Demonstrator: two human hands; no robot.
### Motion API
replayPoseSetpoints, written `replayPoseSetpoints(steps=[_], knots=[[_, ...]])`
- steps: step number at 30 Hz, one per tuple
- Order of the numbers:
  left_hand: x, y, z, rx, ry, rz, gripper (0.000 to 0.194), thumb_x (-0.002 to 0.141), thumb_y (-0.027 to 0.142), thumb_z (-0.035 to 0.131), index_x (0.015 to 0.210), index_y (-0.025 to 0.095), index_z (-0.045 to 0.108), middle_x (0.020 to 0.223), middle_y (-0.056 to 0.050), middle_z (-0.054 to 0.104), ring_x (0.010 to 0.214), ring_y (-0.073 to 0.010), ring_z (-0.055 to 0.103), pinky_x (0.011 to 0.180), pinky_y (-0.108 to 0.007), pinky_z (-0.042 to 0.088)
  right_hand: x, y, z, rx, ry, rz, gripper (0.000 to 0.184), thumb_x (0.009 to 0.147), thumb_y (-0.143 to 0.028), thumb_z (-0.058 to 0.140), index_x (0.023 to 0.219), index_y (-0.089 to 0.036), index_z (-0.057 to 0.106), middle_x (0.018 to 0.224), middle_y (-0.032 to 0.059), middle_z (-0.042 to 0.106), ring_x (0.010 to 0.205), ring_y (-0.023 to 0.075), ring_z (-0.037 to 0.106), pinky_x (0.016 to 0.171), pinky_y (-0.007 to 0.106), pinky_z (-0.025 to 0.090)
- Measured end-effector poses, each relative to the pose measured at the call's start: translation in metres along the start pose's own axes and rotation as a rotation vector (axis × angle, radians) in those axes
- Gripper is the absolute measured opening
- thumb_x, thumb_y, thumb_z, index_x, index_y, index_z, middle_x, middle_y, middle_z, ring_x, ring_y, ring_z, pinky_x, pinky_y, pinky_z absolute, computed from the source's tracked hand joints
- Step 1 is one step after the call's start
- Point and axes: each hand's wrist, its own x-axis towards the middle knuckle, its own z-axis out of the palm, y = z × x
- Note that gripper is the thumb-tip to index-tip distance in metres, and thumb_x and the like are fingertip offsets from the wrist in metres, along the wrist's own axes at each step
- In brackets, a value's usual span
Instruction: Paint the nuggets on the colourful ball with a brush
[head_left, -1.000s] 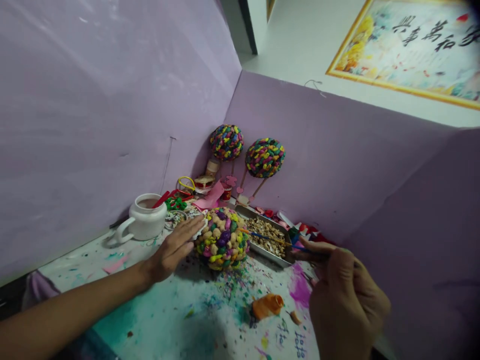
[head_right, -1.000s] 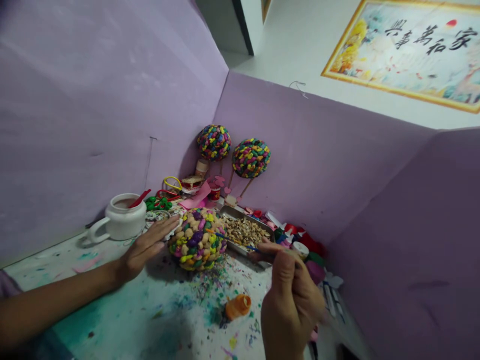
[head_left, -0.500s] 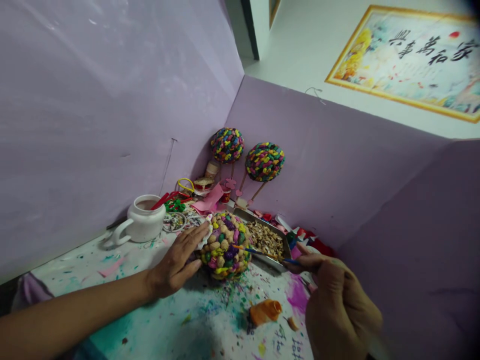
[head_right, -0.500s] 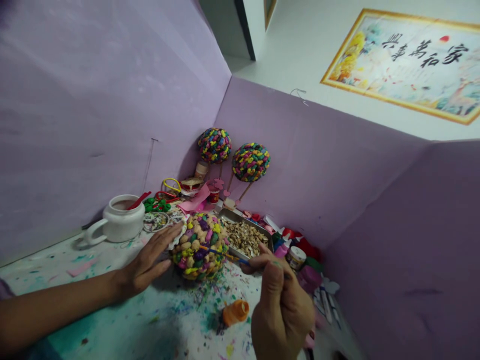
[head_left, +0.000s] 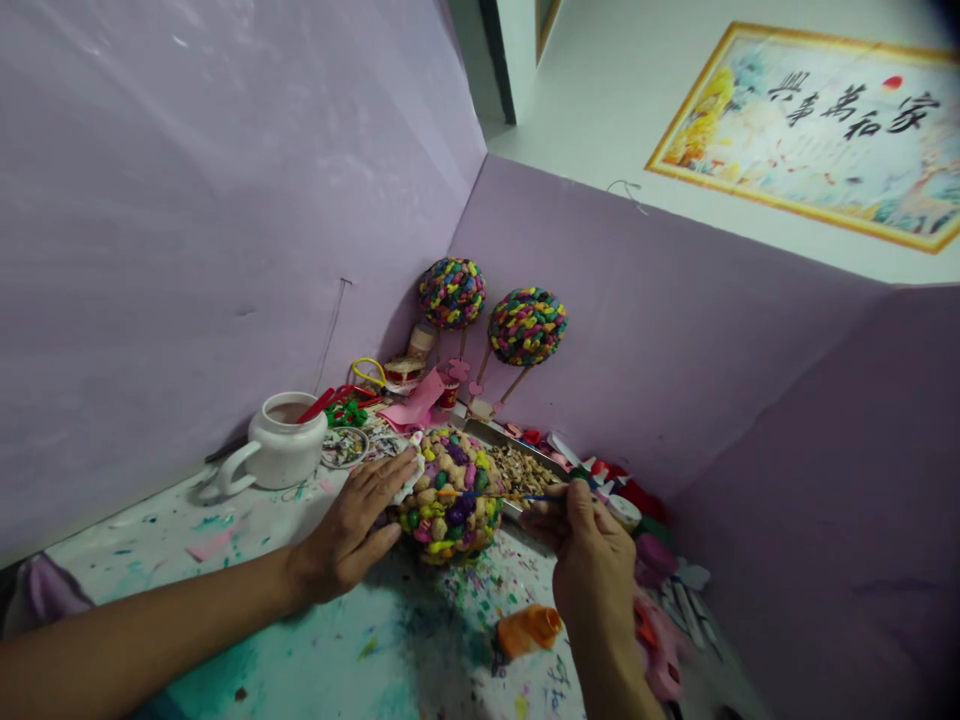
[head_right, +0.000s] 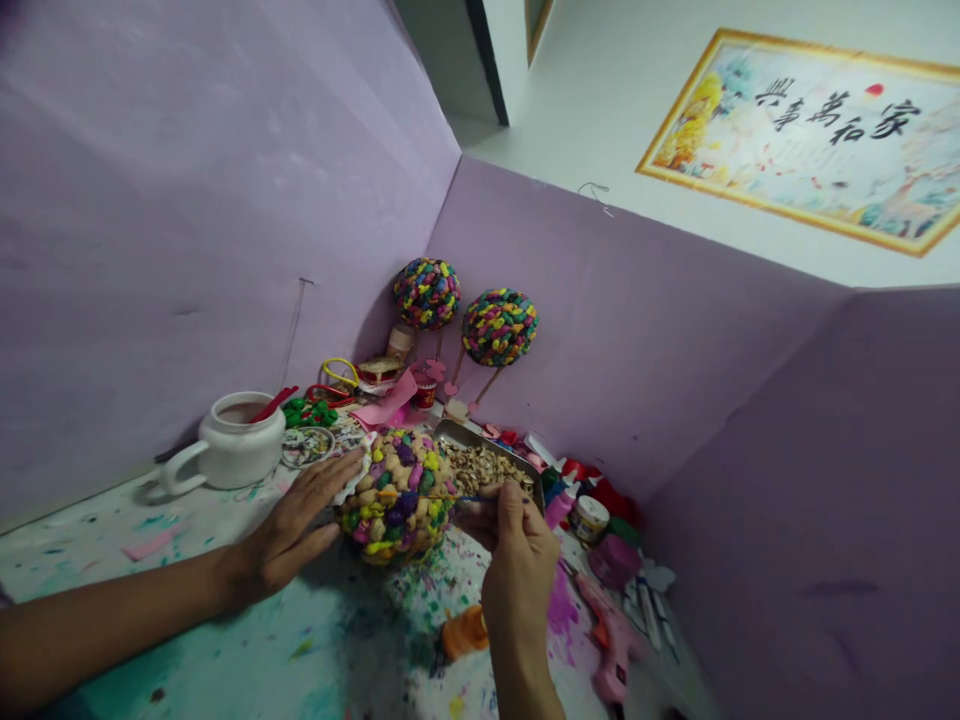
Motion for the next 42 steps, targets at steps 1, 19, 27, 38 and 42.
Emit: replayPoseSetpoints(steps=[1,19,27,38,42], knots=[[0.0,0.0,0.0,0.002,0.003,0.003,0.065,0.095,0.026,0.04,0.156,0.028,0.018,0.161,-0.009,0.028,0.146,-0.0297,0.028,0.118,-0.051,0.021,0.001,0.001,0.0,-0.001,0.006,0.003,0.05,0.061,-0.063,0.08,0.072,-0.016,0.064,0.05,-0.0008,0.066,0.046,0.0187,0.067,0.048,0.031,0.06],[-0.001,0.0,0.002,0.01,0.006,-0.004,0.062,0.096,0.024,0.036,0.156,0.028,0.018,0.161,-0.008,0.029,0.147,-0.0271,0.026,0.119,-0.049,0.019,-0.001,0.013,0.005,-0.079,0.133,-0.077,0.05,0.059,-0.064,0.08,0.061,-0.016,0.066,0.049,0.0004,0.066,0.042,0.0171,0.064,0.045,0.029,0.057],[0.0,0.002,0.0,0.036,-0.013,0.015,0.062,0.096,0.023,0.035,0.155,0.027,0.017,0.162,-0.008,0.027,0.147,-0.0264,0.026,0.119,-0.05,0.02,0.005,0.029,0.008,0.048,0.173,0.046,0.052,0.053,-0.064,0.083,0.064,-0.016,0.064,0.05,-0.0028,0.064,0.044,0.015,0.062,0.048,0.028,0.058],[0.0,0.0,0.001,0.04,0.009,-0.003,0.06,0.098,0.024,0.035,0.155,0.028,0.018,0.162,-0.007,0.027,0.147,-0.0254,0.025,0.119,-0.049,0.019,0.008,0.032,0.006,0.112,0.122,0.051,0.051,0.055,-0.058,0.085,0.074,-0.016,0.064,0.056,-0.0032,0.068,0.05,0.0159,0.068,0.054,0.029,0.061],[0.0,0.0,0.001,0.049,0.005,-0.011,0.06,0.098,0.024,0.034,0.156,0.028,0.018,0.161,-0.007,0.028,0.147,-0.0254,0.026,0.119,-0.048,0.021,0.008,0.036,0.006,0.127,0.106,0.044,0.049,0.06,-0.057,0.082,0.079,-0.016,0.064,0.058,-0.0029,0.069,0.052,0.0156,0.069,0.057,0.03,0.062]])
